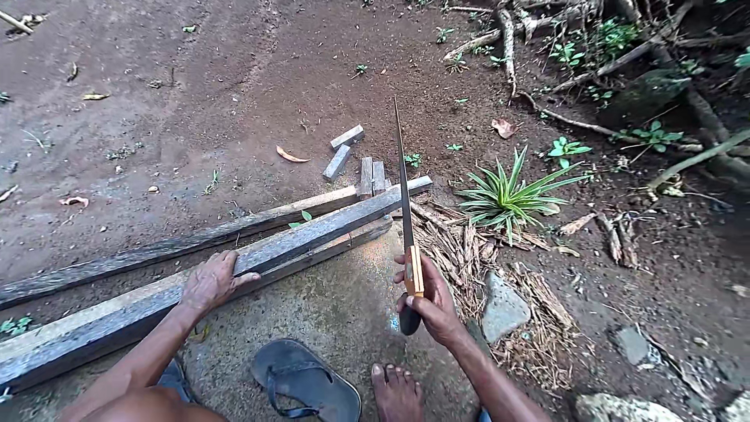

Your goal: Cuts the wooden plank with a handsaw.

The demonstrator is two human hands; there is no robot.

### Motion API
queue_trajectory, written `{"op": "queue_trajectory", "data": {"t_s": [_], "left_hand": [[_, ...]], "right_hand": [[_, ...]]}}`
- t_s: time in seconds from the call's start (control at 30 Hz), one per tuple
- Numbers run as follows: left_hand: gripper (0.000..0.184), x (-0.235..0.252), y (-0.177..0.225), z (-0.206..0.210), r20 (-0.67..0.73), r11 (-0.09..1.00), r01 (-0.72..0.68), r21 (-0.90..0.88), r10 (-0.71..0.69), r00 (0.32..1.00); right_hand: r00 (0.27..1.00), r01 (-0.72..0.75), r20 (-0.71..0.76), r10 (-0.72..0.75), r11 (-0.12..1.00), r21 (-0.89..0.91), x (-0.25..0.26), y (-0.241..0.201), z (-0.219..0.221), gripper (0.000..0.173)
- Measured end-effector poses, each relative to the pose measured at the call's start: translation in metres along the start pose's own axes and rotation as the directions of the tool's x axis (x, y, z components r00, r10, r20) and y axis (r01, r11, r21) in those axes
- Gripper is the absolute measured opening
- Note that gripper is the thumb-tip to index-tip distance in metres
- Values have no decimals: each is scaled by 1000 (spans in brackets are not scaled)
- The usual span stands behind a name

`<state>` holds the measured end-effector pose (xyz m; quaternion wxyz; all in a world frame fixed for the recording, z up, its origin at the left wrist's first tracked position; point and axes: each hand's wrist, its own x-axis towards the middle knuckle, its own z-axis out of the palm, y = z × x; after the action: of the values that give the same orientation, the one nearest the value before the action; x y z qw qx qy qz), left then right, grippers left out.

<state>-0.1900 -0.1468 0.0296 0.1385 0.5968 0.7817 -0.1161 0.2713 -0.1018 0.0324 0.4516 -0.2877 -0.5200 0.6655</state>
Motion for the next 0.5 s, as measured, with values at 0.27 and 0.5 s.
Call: {"op": "queue_trajectory", "data": {"t_s": [0.27, 0.5], "left_hand": [[85, 10, 34, 9, -13, 996, -83, 40, 83, 996], [90, 8, 38, 24, -87, 997, -16, 76, 23, 996]], "right_hand": [[984, -107, -174, 47, 930, -351, 25, 5, 46, 61], [979, 4, -121, -166, 603, -798, 64, 35, 66, 53]]}}
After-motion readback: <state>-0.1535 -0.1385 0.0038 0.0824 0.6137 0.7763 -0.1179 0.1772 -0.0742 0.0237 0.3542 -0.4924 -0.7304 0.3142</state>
